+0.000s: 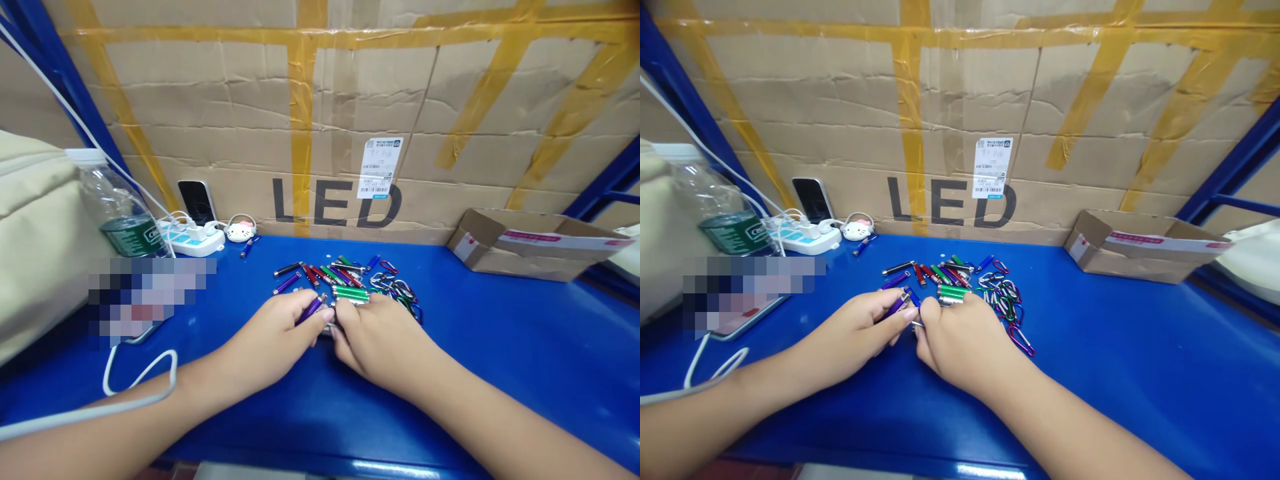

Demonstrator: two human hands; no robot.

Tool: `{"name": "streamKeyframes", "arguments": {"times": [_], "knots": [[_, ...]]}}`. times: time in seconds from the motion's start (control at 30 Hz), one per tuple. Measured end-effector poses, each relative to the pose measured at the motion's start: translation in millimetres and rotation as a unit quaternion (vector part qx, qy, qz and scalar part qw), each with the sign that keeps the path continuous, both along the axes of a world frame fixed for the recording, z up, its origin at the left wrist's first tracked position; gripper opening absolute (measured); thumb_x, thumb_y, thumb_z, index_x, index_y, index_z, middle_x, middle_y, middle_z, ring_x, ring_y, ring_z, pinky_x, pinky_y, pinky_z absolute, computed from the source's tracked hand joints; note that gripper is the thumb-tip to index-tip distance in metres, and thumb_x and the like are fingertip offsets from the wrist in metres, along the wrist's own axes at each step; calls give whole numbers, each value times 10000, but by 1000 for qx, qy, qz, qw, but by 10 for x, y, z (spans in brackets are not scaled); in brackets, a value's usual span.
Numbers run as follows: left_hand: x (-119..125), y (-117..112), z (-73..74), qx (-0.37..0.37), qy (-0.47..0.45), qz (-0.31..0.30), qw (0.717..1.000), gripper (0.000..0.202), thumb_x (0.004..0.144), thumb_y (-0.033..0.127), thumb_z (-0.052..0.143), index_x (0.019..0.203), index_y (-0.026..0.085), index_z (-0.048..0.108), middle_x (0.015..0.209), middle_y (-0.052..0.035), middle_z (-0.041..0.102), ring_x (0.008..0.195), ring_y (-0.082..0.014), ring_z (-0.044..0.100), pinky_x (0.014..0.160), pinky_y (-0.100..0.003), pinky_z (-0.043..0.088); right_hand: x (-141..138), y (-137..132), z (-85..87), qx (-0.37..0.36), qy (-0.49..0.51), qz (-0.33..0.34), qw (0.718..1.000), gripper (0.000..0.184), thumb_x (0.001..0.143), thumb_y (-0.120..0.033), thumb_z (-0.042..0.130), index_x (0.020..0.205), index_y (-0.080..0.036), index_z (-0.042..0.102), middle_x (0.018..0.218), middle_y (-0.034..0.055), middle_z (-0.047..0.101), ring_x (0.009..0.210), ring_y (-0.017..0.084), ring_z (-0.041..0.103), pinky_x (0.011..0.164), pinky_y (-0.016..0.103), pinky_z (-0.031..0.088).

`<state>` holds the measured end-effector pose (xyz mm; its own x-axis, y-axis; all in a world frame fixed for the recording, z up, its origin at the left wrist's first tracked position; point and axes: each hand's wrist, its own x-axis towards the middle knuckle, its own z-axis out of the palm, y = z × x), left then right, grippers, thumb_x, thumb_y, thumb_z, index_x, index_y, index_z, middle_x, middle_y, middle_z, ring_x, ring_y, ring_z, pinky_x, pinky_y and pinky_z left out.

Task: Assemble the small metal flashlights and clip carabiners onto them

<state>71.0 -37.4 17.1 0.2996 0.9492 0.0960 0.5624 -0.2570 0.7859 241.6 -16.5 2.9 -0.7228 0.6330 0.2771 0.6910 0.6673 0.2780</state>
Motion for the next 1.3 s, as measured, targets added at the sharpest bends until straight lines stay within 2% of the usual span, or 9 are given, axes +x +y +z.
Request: {"name": "streamKeyframes", "arguments": {"times": [0.17,0.3,0.53,0.63,0.77,0.93,1.07,1.17,1.3], "knots": [[-12,16,-7,-8,-5,-4,1000,328,911,371,424,639,188,439,535,44,464,524,-111,452,509,-228,337,-1,-24,23,-1,-16,-6,1000,166,850,-204,392,795,-175,545,561,60,632,465,205,581,504,323,250],[-26,9,-18,48,31,-18,998,312,930,375,412,699,183,495,679,17,582,634,-131,522,603,-248,385,38,14,49,-1,7,-45,999,110,821,-209,421,781,-183,521,539,60,628,470,193,577,493,304,235],[18,-116,15,25,64,-78,995,274,956,327,377,850,198,594,917,-14,671,849,-172,597,770,-277,433,94,34,109,-86,70,-46,993,114,864,-216,368,785,-206,450,570,23,605,475,174,544,472,278,204],[20,-116,-8,32,57,-71,995,283,960,350,376,828,196,574,896,-8,658,828,-164,587,756,-269,428,80,21,110,-104,49,-42,992,105,863,-216,371,804,-199,455,589,39,612,501,190,559,480,279,201],[15,-98,-42,29,28,-55,998,338,966,380,356,728,189,501,741,22,596,667,-123,525,662,-239,408,87,14,108,-104,28,-48,993,100,863,-220,384,822,-192,471,599,51,615,510,198,562,492,282,193],[-35,-8,27,38,31,-44,998,336,964,392,338,795,186,544,747,18,598,659,-126,523,667,-237,418,129,31,123,-182,109,-33,977,149,926,-282,367,853,-201,469,688,33,636,536,164,555,496,259,251],[-288,210,113,106,129,66,984,328,942,417,363,1065,189,564,911,-35,654,820,-195,598,762,-298,450,216,116,135,-244,184,-47,951,200,941,-374,400,967,-209,509,761,23,657,628,165,587,547,249,341],[-561,379,98,119,268,105,950,353,930,420,350,1023,181,592,955,-79,673,889,-245,623,812,-350,458,284,209,121,-262,175,-60,947,201,928,-358,428,907,-210,562,757,25,651,649,165,579,565,254,360],[-769,474,-8,79,390,116,910,329,908,403,379,988,201,627,926,-88,689,845,-240,642,810,-341,472,346,309,98,-268,138,-56,952,171,884,-325,499,864,-204,619,800,38,655,684,162,571,594,258,378]]}}
